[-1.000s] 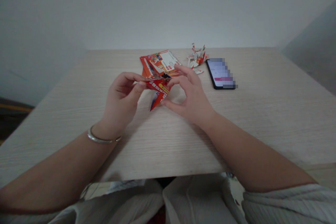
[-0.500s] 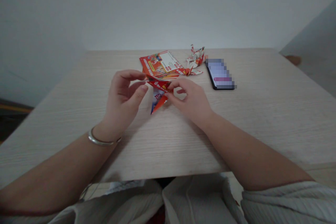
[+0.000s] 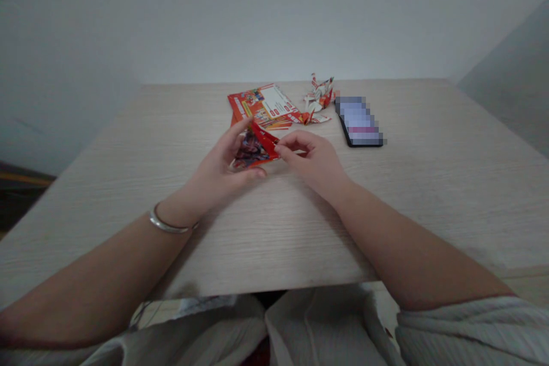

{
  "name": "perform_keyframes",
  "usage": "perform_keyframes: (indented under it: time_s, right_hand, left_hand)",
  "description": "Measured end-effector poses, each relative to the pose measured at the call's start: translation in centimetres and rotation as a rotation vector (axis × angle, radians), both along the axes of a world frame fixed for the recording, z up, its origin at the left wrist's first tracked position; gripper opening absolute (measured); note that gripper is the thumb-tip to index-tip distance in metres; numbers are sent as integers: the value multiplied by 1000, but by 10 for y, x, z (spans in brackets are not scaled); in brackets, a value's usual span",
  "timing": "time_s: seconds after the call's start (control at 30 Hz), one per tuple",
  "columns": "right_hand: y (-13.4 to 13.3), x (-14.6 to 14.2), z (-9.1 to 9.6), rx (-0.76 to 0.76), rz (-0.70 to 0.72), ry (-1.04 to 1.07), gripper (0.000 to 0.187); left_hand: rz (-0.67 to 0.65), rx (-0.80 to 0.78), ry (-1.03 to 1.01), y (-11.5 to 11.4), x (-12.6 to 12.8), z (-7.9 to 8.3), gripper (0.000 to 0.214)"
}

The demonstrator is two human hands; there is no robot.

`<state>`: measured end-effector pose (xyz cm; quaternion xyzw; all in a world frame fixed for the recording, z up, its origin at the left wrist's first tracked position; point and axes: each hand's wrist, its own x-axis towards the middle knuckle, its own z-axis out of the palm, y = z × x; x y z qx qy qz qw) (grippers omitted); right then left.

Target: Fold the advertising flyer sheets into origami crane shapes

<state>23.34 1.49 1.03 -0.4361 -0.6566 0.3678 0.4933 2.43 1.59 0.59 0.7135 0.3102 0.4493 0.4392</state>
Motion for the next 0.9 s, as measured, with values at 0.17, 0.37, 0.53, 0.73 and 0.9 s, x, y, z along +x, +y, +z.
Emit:
perform_keyframes:
  time_s: [0.17,0.37,0.53,0.73,0.9]
  right_hand:
    - [-6,-6,1,-56,58,21,17]
    - [-9,-12,2,-54,125,185,45]
    - [-11,-15,3,-62,85,153,39]
    - [-10,-16,3,-55,-12,28,16]
    - [-10,-18,3,-98,-8,113,23]
  left_hand:
    - [210,-55,8,-1,4,1,46]
    - [256,-117,-86,-2,6,8,27]
    - [245,-155,-165,-4,9,9,30]
    - [211,-143,-174,-10,10,13,33]
    - [263,-132,-126,-12,9,14,25]
